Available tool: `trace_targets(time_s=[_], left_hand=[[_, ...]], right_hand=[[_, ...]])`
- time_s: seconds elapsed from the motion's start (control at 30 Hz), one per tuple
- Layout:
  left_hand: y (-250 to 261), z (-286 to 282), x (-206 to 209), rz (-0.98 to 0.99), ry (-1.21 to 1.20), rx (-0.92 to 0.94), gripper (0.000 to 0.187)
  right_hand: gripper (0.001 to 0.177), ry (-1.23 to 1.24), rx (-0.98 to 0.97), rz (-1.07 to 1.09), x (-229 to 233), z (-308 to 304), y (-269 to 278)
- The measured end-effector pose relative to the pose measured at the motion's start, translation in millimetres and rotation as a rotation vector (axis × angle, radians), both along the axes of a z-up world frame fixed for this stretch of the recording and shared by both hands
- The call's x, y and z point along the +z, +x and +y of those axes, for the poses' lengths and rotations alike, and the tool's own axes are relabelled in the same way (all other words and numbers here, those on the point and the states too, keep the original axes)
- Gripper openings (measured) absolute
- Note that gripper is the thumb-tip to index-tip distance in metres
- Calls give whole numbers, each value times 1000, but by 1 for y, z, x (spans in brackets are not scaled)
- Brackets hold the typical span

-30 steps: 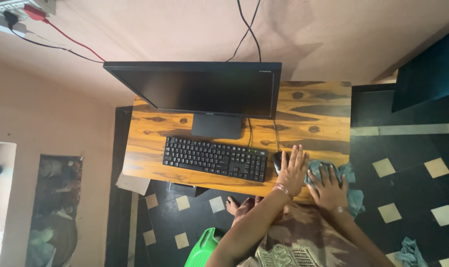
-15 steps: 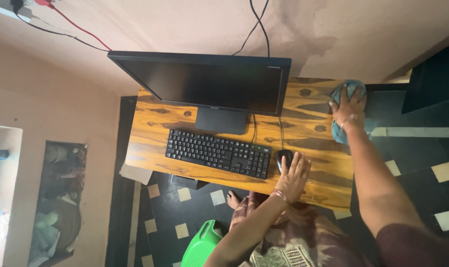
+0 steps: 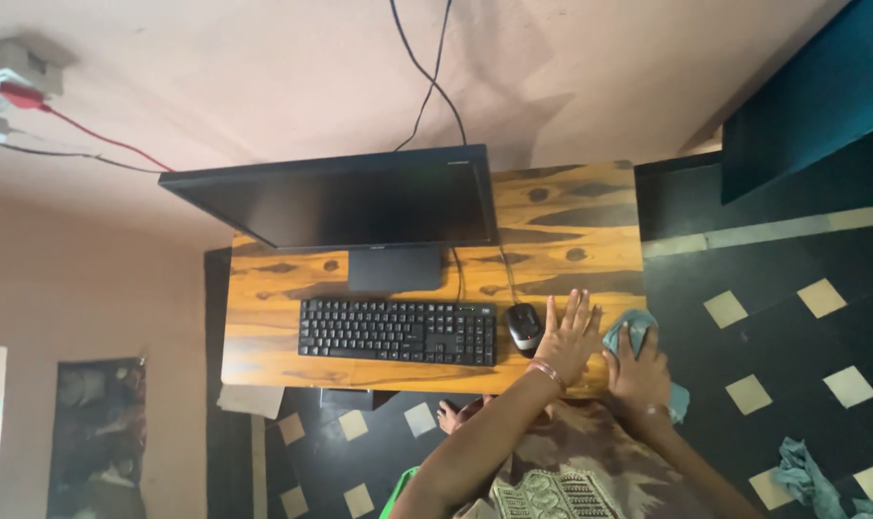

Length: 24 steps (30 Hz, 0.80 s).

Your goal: The person wipes a wooden desk surface, a computer monitor, a keyboard, and a wall-mounted router using a blue cloth. The person moves the monitor to clean behind it and wipes the router mounted on the wall.

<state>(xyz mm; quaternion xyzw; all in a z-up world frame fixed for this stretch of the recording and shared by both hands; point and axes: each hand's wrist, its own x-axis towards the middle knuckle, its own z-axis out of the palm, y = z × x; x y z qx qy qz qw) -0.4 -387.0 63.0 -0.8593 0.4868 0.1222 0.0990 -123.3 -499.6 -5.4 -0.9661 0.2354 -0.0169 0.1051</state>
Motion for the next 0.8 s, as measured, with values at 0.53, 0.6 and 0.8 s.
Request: trace_targets(time_s=[0.53,0.6,0.8], left_hand=[[19,-20,-97,-116,170,-34,58],[22,-22,-89,-106,220,-23,60],[20,-40,-46,60,163,141,71]], right_hand=[[53,-387,0,-211,-21,-103,292],[53,-432,12,-249,-17,-99,324],[55,-53,340,-14,-7,-9,376]])
